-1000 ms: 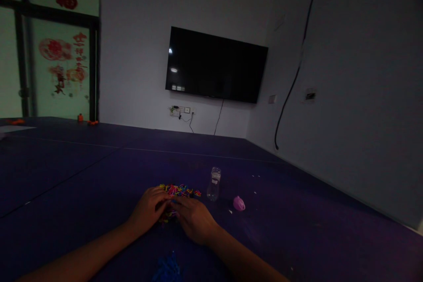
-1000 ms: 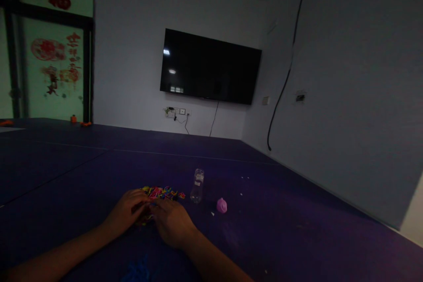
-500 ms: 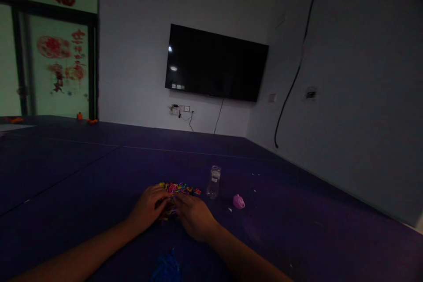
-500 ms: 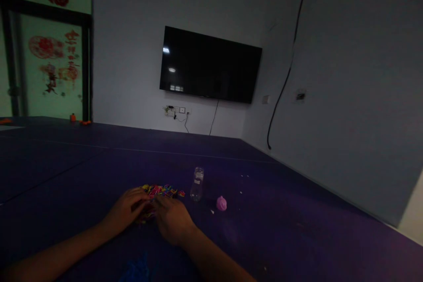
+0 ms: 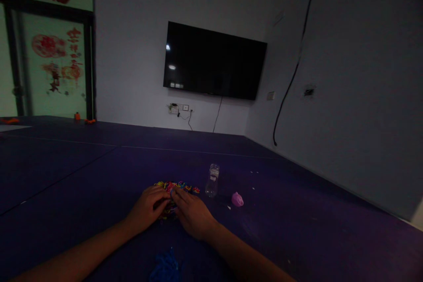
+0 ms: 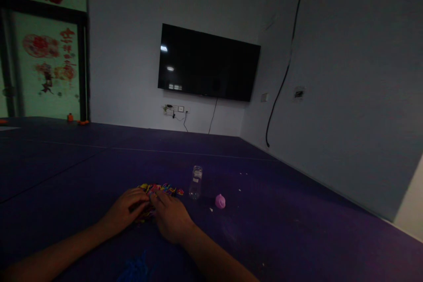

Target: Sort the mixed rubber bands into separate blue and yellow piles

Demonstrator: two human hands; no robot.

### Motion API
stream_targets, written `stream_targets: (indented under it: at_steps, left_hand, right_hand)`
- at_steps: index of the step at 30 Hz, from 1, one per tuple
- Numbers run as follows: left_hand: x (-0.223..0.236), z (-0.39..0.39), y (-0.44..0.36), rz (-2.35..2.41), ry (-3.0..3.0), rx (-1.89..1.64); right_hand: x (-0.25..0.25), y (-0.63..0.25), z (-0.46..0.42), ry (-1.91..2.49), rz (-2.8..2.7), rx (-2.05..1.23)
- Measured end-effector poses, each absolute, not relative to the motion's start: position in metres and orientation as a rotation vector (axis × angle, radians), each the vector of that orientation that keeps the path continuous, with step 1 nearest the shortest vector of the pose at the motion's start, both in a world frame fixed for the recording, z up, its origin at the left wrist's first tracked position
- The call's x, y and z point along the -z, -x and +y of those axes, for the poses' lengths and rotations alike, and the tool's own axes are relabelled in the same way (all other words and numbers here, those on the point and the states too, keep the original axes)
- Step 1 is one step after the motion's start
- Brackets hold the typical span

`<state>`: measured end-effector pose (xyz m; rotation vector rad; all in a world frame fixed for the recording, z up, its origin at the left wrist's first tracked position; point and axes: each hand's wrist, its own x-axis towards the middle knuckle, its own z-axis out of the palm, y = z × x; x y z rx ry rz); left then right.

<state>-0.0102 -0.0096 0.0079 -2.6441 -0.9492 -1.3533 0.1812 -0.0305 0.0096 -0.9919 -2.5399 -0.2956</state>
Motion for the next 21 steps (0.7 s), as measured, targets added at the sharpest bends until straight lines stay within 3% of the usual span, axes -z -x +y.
stream_targets:
  at_steps: [12, 21]
  left_hand:
    - [-0.008, -0.013, 0.010, -0.922, 2.620, 1.367]
    - [0.001, 0.017, 0.030, -1.541, 2.270, 1.550]
  right_hand:
    - [-0.006, -0.183, -0.029, 1.055, -2.474, 0.289]
    - [-0.006, -0.182, -0.028, 1.077, -2.335, 0.326]
